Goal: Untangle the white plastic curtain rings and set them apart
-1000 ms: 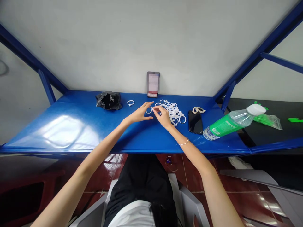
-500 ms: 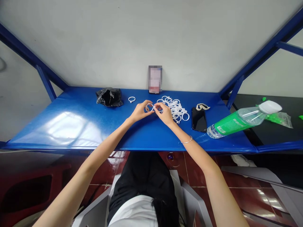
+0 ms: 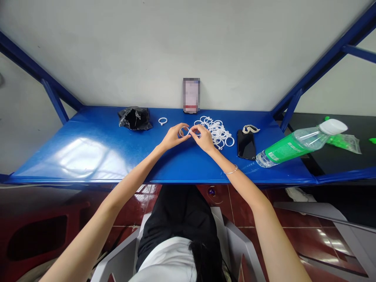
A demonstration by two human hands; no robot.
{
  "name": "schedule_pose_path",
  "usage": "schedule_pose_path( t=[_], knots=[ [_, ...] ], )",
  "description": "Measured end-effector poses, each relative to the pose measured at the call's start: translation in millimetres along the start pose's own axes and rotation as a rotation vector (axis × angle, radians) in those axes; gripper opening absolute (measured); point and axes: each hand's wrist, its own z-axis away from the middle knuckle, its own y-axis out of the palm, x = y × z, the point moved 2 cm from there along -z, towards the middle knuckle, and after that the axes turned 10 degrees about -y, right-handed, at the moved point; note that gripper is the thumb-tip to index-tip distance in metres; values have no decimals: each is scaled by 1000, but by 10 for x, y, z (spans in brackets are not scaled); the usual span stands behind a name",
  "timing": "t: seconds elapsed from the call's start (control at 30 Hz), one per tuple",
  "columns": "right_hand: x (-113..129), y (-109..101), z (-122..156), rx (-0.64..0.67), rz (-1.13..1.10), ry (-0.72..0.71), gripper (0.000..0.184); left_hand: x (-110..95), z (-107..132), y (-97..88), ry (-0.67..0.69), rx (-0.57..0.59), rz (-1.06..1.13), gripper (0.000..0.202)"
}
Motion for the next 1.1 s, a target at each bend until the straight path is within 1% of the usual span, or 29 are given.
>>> schedule_pose_path(
  t=[0.17,0.4,0.6,0.87,1.1],
  knots=[
    [1,-9,-6,-20,0,-17,21,18,0,12,6,-24,-32,46],
    [-37,2,0,3,-9,1,18,27,8,-7,-38,-3,-115,44],
    [-70,23,9,15,-8,-10,16,16,17,-7,-26,4,-176,42],
    [-49,12,8,25,-21,1,19,25,19,-1,4,10,-179,41],
    [-44,4,11,1,-5,-48,14,29,21,7,14,14,-153,39]
  ],
)
